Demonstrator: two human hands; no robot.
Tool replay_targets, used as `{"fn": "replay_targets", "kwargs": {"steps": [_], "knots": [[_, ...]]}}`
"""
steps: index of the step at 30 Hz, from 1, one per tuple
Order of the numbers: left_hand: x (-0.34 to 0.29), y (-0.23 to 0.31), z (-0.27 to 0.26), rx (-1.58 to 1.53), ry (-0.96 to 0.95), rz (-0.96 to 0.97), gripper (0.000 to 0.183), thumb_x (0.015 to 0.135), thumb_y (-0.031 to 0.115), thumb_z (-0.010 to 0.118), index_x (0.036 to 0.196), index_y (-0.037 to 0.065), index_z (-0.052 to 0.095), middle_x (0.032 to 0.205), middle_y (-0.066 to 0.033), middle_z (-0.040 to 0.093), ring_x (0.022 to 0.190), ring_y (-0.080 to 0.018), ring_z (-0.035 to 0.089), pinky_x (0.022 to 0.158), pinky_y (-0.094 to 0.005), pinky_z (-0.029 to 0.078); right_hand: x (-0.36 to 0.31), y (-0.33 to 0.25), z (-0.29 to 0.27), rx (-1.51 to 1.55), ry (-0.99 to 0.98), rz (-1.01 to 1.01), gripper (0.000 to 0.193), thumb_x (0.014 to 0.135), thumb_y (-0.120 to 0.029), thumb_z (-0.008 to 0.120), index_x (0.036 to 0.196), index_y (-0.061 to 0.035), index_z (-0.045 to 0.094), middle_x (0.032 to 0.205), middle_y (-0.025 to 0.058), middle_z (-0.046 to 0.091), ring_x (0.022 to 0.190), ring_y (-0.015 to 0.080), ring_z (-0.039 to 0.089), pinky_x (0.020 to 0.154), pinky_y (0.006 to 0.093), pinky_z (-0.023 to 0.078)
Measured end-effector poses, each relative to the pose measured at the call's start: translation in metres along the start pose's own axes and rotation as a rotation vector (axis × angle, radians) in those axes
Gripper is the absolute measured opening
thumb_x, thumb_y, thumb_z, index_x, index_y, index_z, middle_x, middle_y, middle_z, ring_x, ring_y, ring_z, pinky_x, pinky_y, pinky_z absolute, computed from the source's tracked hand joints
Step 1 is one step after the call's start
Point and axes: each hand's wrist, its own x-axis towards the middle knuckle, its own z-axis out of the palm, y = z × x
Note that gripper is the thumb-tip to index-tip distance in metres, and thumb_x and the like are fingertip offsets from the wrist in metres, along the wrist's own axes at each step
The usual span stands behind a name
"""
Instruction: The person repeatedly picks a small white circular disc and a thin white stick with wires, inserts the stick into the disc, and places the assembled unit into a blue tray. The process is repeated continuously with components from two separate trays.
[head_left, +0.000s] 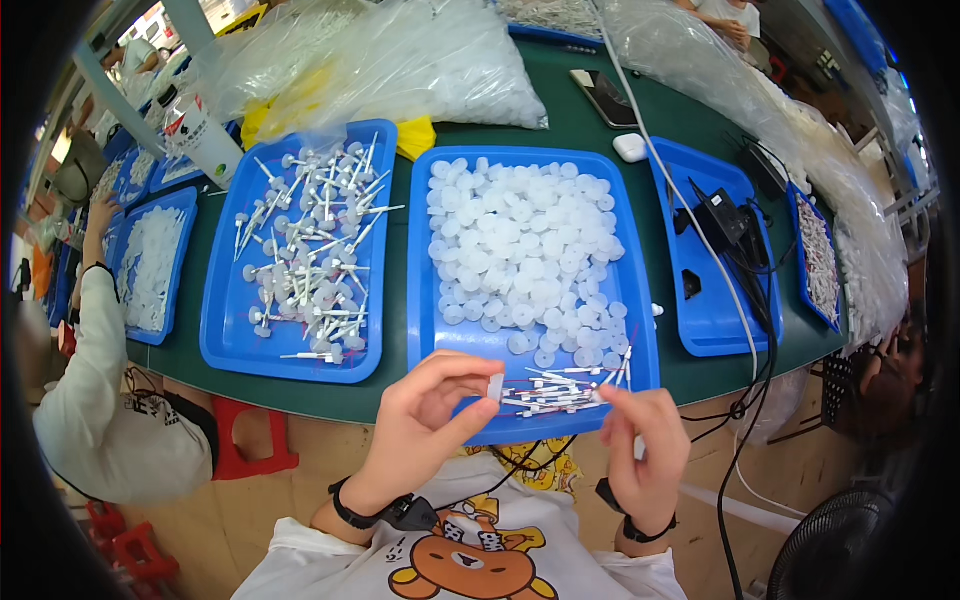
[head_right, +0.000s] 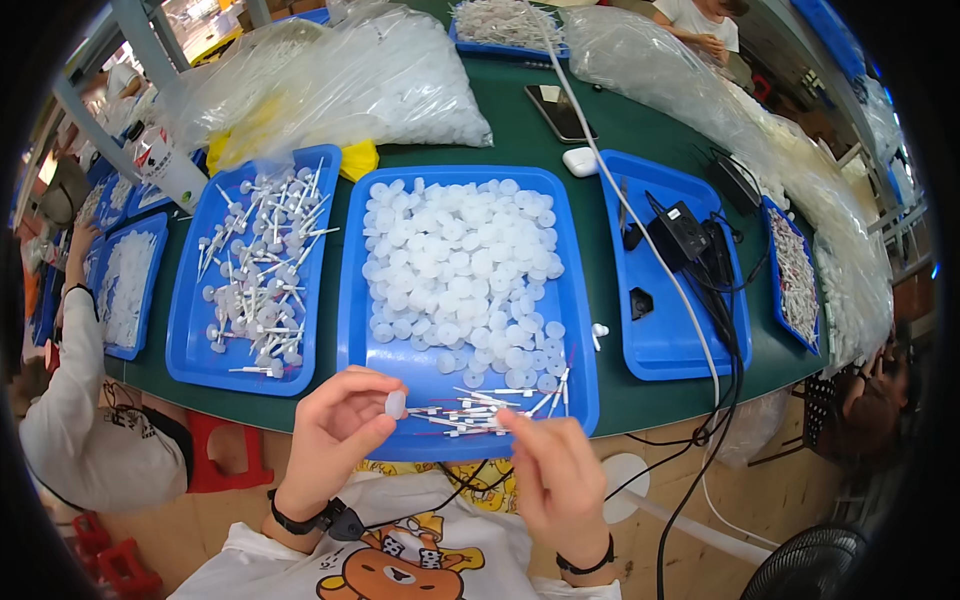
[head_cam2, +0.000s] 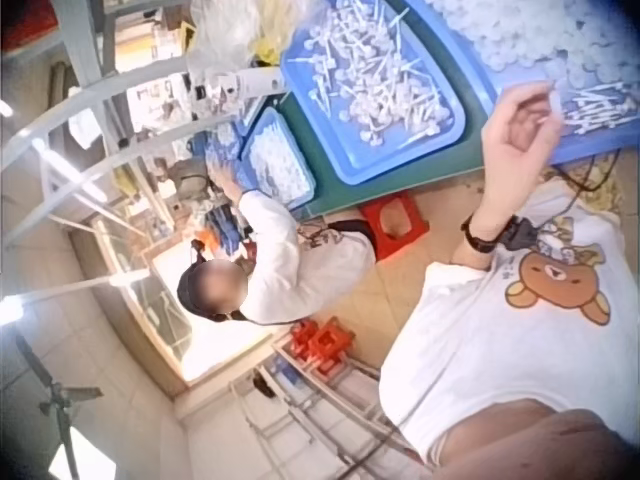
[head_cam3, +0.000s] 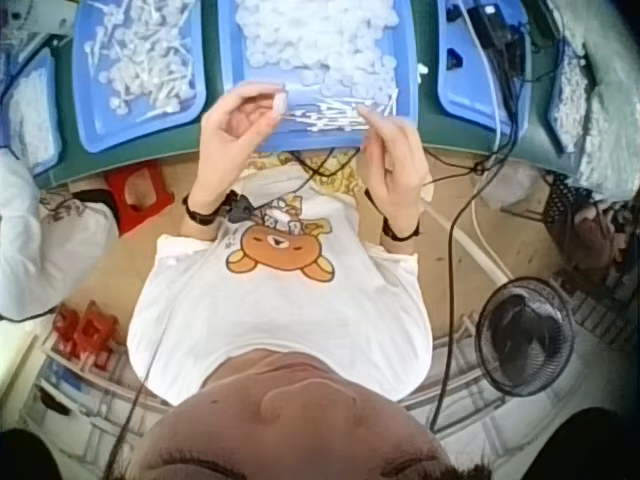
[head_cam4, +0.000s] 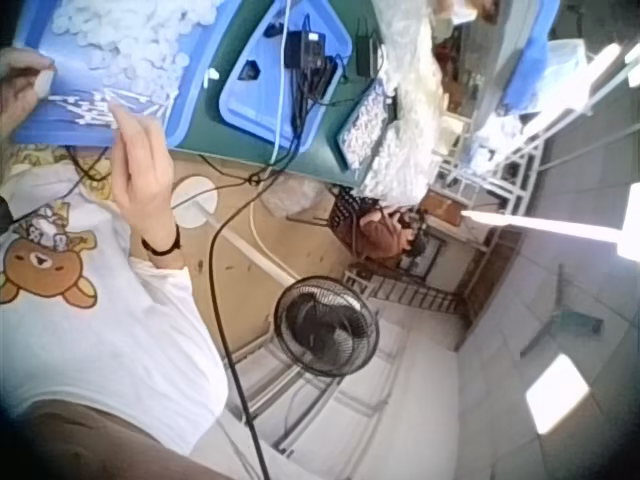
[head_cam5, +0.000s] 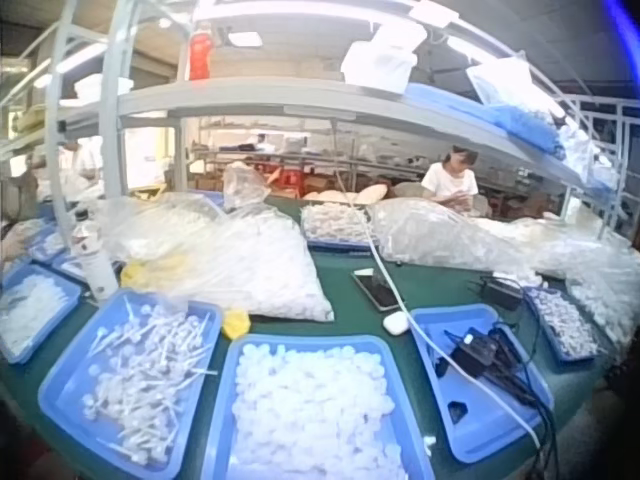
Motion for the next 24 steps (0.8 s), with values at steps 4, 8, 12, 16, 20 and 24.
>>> {"fn": "replay_targets", "kwargs": {"steps": [4,8,12,16,20,24], "knots": [[-0.004,-0.002,-0.009,-0.330,-0.093,-0.288,0.035,0.098,-0.002,0.058,0.132,-0.004,0.052,0.127,-0.0135,0.061,0.119,-0.0166,0.058,0.102,-0.0309,0.047,-0.004,-0.004,0.016,0.044,-0.035,-0.144,0.045,0.072,0.017,0.064,0.113,0.0008,0.071,0.091,0.0131,0.065,0.074,0.0246,0.063,0.061,0.0310,0.050],[-0.008,-0.004,-0.011,-0.299,-0.070,-0.249,0.034,0.097,-0.002,0.058,0.131,-0.005,0.053,0.125,-0.0124,0.061,0.118,-0.0160,0.059,0.102,-0.0304,0.046,0.001,-0.003,0.019,0.016,-0.019,-0.284,0.047,0.067,0.017,0.065,0.112,0.0023,0.071,0.094,0.0142,0.068,0.073,0.0264,0.064,0.061,0.0315,0.051],[-0.010,-0.006,-0.015,-0.321,-0.070,-0.233,0.034,0.097,-0.002,0.058,0.131,-0.004,0.052,0.125,-0.0115,0.061,0.118,-0.0157,0.058,0.102,-0.0303,0.046,0.004,-0.003,0.022,0.065,-0.044,-0.312,0.046,0.067,0.017,0.065,0.111,0.0031,0.070,0.097,0.0157,0.070,0.073,0.0269,0.066,0.061,0.0323,0.051],[-0.012,-0.009,-0.017,-0.396,-0.117,-0.233,0.034,0.097,-0.002,0.058,0.130,-0.004,0.052,0.127,-0.0113,0.060,0.117,-0.0159,0.058,0.102,-0.0310,0.046,0.004,0.000,0.025,0.063,-0.068,-0.325,0.046,0.067,0.016,0.066,0.111,0.0034,0.070,0.099,0.0156,0.071,0.077,0.0267,0.067,0.062,0.0328,0.051],[-0.013,-0.010,-0.018,-0.397,-0.109,-0.249,0.034,0.097,-0.001,0.058,0.130,-0.004,0.053,0.128,-0.0114,0.059,0.117,-0.0162,0.058,0.102,-0.0315,0.046,0.005,0.001,0.023,0.040,-0.102,-0.348,0.044,0.067,0.014,0.066,0.110,0.0030,0.070,0.100,0.0144,0.071,0.080,0.0267,0.068,0.064,0.0333,0.051],[-0.012,-0.009,-0.013,-0.389,-0.057,-0.271,0.032,0.096,0.004,0.063,0.126,-0.002,0.055,0.123,-0.0119,0.061,0.111,-0.0170,0.060,0.098,-0.0319,0.048,0.007,0.000,0.018,0.023,-0.144,-0.363,0.039,0.068,0.008,0.069,0.107,0.0024,0.071,0.099,0.0129,0.070,0.083,0.0268,0.068,0.065,0.0340,0.050]]}}
